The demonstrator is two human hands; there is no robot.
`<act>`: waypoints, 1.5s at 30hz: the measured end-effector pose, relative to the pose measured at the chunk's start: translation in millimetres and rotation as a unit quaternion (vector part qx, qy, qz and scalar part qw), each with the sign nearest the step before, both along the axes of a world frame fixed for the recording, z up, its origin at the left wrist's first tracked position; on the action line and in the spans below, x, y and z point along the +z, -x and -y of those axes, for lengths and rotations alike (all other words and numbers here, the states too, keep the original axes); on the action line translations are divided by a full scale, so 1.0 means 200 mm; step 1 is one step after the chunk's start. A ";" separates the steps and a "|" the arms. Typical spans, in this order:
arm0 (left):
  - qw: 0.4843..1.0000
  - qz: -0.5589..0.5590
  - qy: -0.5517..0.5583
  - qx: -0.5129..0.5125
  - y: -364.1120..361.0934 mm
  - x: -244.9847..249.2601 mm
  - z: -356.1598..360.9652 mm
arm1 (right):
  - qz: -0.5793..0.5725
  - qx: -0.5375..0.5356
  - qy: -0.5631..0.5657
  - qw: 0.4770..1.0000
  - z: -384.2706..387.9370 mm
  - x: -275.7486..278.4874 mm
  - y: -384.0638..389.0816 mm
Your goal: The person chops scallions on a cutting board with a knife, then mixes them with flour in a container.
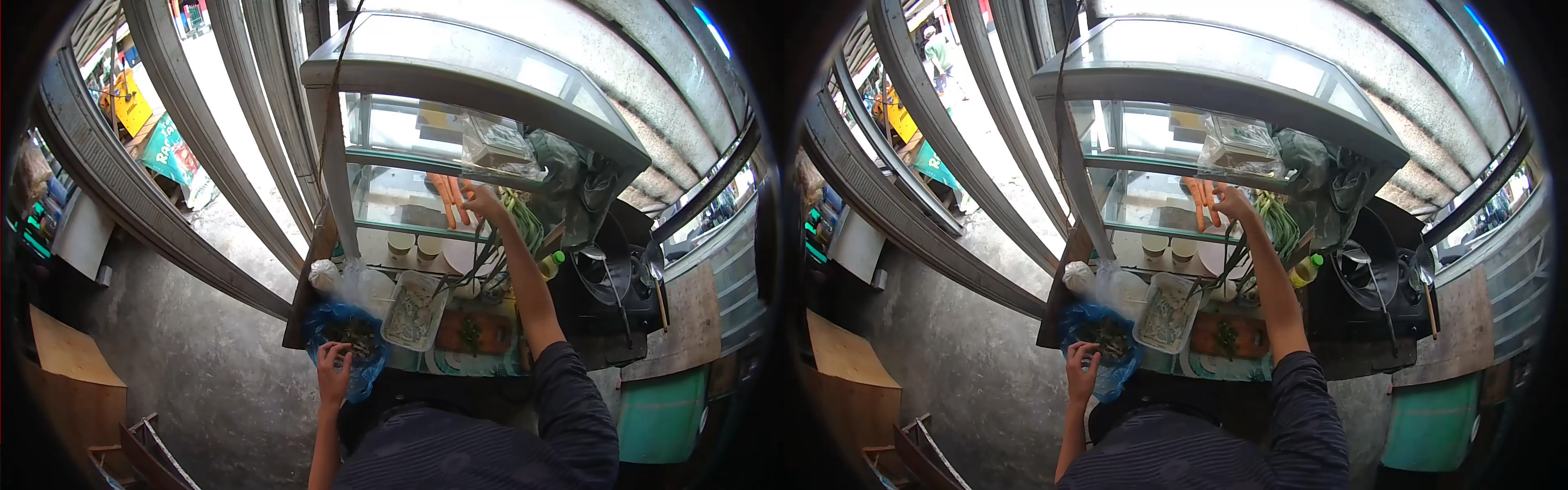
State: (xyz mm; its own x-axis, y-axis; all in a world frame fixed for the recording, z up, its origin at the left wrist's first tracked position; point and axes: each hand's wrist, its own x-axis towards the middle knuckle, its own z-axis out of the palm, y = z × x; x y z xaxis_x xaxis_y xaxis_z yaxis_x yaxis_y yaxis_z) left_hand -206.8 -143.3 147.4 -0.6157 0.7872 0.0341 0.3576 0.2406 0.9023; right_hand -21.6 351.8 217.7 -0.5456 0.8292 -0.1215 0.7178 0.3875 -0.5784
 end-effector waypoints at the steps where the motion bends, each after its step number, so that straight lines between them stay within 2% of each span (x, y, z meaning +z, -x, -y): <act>1: 1.000 0.000 -0.007 -0.003 0.01 0.00 -0.01 | -0.008 -0.016 -0.053 0.998 -0.02 -0.02 -0.02; 3: 1.000 0.001 -0.019 -0.009 0.02 0.00 -0.03 | 0.012 -0.057 -0.188 0.980 0.00 -0.06 -0.05; 6: 1.000 0.004 -0.021 -0.020 0.01 0.01 -0.05 | 0.083 -0.082 -0.156 0.981 0.07 -0.03 -0.10; 7: 0.999 0.001 -0.021 -0.026 0.00 0.00 -0.05 | 0.139 -0.051 -0.116 0.982 0.09 -0.01 -0.11; 11: 0.999 -0.002 -0.020 -0.047 -0.03 -0.02 -0.07 | 0.011 -0.016 -0.009 1.000 0.18 0.02 -0.16; 14: 0.998 0.009 -0.024 -0.062 -0.05 -0.03 -0.07 | 0.095 -0.036 -0.142 0.985 0.28 0.05 -0.25; 15: 0.997 0.015 -0.026 -0.067 -0.06 -0.03 -0.07 | 0.153 -0.058 -0.118 0.979 0.36 0.14 -0.25; 18: 0.997 0.012 -0.008 -0.078 -0.07 -0.04 -0.06 | 0.218 -0.129 -0.205 0.945 0.37 0.06 -0.35; 19: 0.996 0.012 -0.006 -0.083 -0.07 -0.05 -0.06 | 0.225 -0.136 -0.195 0.945 0.34 0.03 -0.39; 22: 0.995 0.011 -0.008 -0.096 -0.07 -0.06 -0.06 | 0.072 -0.091 -0.238 0.964 0.34 0.00 -0.47; 23: 0.995 0.012 -0.011 -0.098 -0.07 -0.06 -0.06 | 0.136 -0.113 -0.310 0.934 0.36 -0.01 -0.47; 26: 0.994 0.012 -0.015 -0.108 -0.07 -0.06 -0.07 | 0.168 -0.210 -0.182 0.946 0.36 -0.03 -0.46; 29: 0.993 0.010 -0.014 -0.114 -0.07 -0.04 -0.08 | 0.168 -0.188 -0.227 0.941 0.15 -0.19 -0.58; 30: 0.993 0.009 -0.014 -0.113 -0.08 -0.04 -0.09 | 0.159 -0.188 -0.244 0.938 0.16 -0.16 -0.57; 33: 0.995 -0.005 -0.020 -0.102 -0.07 -0.04 -0.08 | 0.216 -0.231 -0.254 0.914 0.18 -0.06 -0.51; 36: 0.997 -0.008 0.010 -0.078 -0.09 0.00 -0.04 | 0.347 -0.179 -0.266 0.881 0.15 0.00 -0.45; 39: 0.998 0.005 0.014 -0.054 -0.10 0.01 0.01 | 0.196 -0.194 -0.221 0.935 0.14 0.04 -0.45; 42: 0.999 0.023 0.027 -0.024 -0.10 -0.02 0.06 | -0.016 -0.251 -0.165 0.954 0.05 0.06 -0.45; 45: 0.999 0.014 0.032 -0.012 -0.11 -0.04 0.09 | -0.175 -0.180 -0.105 0.962 -0.03 0.10 -0.50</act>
